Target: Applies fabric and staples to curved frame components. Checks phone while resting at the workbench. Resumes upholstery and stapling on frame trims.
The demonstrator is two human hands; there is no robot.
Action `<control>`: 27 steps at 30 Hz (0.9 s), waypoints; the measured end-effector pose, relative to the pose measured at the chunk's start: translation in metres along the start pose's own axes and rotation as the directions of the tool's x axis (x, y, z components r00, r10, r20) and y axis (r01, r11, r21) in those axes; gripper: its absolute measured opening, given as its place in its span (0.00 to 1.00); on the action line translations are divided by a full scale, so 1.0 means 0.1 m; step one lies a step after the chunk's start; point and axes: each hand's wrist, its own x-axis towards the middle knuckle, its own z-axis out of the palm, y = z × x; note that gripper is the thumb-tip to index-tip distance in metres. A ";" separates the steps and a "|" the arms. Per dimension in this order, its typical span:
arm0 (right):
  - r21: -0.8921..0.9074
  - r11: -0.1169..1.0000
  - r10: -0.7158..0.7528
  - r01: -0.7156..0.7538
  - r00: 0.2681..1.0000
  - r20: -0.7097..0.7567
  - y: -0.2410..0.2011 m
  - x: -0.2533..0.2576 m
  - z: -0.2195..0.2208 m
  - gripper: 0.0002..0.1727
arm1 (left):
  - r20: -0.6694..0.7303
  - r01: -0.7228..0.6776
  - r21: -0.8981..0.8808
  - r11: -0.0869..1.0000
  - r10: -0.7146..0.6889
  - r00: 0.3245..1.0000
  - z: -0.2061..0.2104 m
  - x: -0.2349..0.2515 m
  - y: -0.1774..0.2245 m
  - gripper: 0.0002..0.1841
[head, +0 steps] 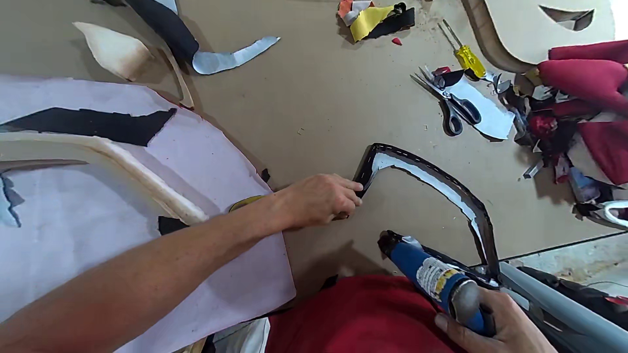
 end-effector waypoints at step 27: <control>-0.347 0.937 -0.029 -0.036 0.983 -0.181 -0.36 0.52 -0.03 0.21 | -0.137 0.103 -0.358 0.928 -0.162 0.977 0.08 0.26 -0.31 0.03</control>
